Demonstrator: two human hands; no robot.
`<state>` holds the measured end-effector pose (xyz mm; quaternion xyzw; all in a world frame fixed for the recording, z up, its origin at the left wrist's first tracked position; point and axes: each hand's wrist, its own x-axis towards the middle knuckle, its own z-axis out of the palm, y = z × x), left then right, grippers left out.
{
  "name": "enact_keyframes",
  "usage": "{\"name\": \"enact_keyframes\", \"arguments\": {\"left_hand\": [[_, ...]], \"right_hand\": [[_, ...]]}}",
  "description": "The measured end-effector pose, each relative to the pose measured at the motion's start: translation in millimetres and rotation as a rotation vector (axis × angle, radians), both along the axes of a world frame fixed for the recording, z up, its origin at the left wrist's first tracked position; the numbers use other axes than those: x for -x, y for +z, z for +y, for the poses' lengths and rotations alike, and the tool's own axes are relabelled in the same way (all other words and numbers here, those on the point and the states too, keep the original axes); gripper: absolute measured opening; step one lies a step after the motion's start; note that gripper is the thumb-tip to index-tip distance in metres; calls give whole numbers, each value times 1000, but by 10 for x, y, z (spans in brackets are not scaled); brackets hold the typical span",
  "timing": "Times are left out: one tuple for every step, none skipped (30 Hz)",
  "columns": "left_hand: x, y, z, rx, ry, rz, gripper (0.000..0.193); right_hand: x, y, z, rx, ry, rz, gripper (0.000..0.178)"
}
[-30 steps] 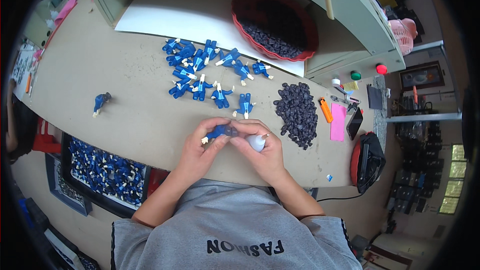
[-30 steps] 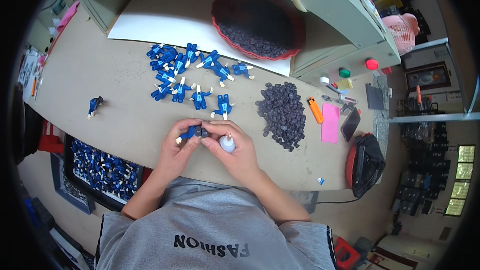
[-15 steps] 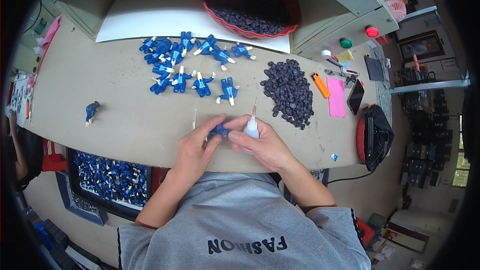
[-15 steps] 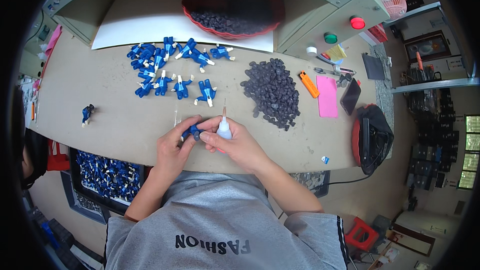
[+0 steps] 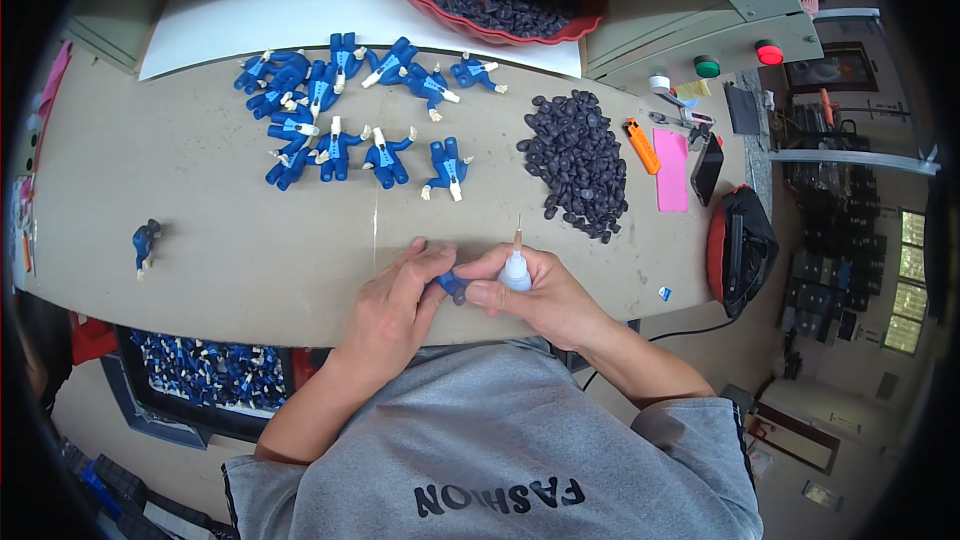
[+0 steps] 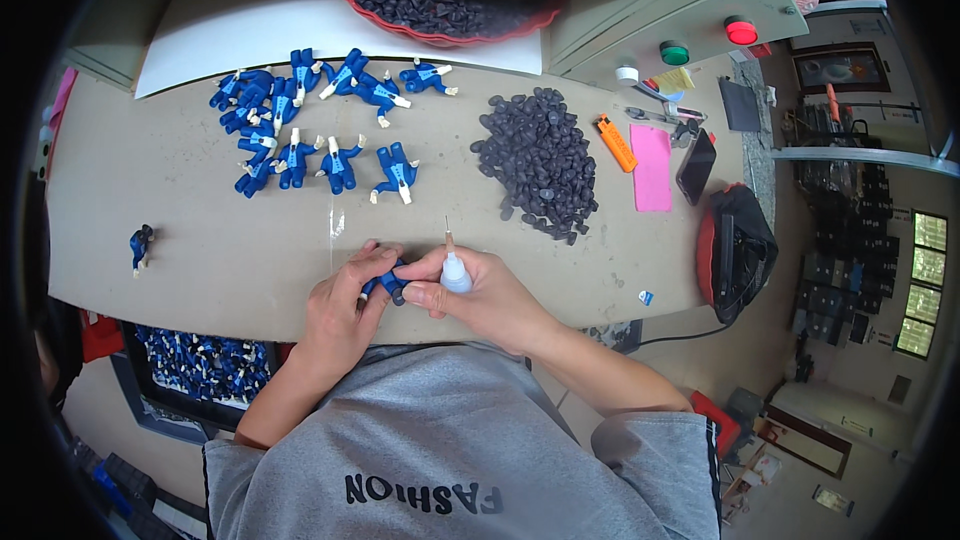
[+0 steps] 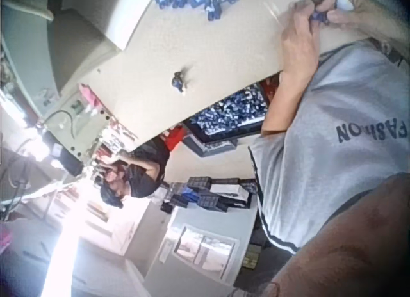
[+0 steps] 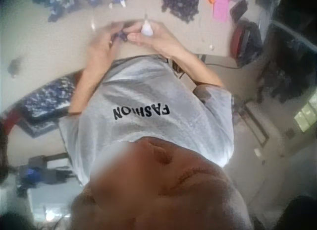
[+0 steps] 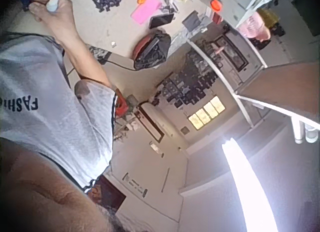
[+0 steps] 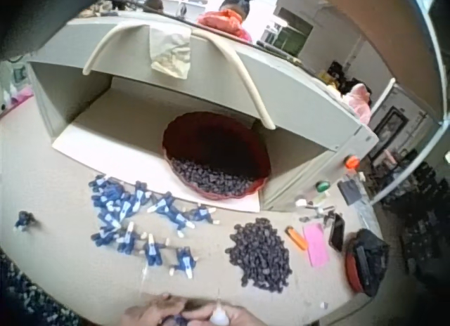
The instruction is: The person applies glue from a bottle to small white plastic components to join them to blue plastic toy parts.
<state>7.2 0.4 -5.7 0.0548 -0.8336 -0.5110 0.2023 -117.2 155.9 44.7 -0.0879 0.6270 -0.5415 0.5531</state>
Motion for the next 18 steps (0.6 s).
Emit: {"name": "enact_keyframes", "arguments": {"left_hand": [[-8,-8,-3,7,-3,-5,33],[-2,-12,-5,14,-3,-10,32],[15,-17,-11,2,-5,-11,32],[35,-22,-18,1,-11,0,33],[26,-24,-19,0,-17,5,34],[47,-17,-30,-9,-20,-3,34],[91,-2,-47,6,-16,8,35],[82,22,-60,25,-14,18,35],[43,32,-56,27,-16,10,35],[-3,32,-46,7,-21,-20,37],[13,16,-81,5,-7,-39,39],[9,8,-81,-53,22,-55,37],[13,18,-74,-25,45,-50,37],[5,12,-71,-81,58,-67,35],[-29,38,-105,-138,68,-84,34],[-67,80,-203,-79,84,-51,35],[-124,112,-329,-53,107,-52,35],[-202,114,-497,73,264,-53,37]], "right_hand": [[-13,-20,10,16,-3,3,22],[-14,-26,15,31,-3,6,22],[-11,-24,13,20,-5,5,22],[-6,-24,10,21,-23,1,22],[-24,-31,17,23,-41,-10,22],[-13,-38,14,15,-44,-17,22],[21,-43,4,-4,-63,-29,22],[5,-33,-6,-19,-83,-41,23],[-33,-3,-14,-18,-84,-48,23],[-73,42,-29,-38,-113,-69,23],[-32,54,-99,-40,-123,-78,23],[-51,26,-114,-49,-141,-43,23],[-35,30,-132,-21,-118,-41,23],[-10,16,-139,-25,-74,-2,24],[-10,23,-145,-27,-33,36,25],[-27,46,-183,15,-22,43,28],[-56,47,-194,42,-1,40,28],[-89,32,-182,88,-59,99,29]]}}
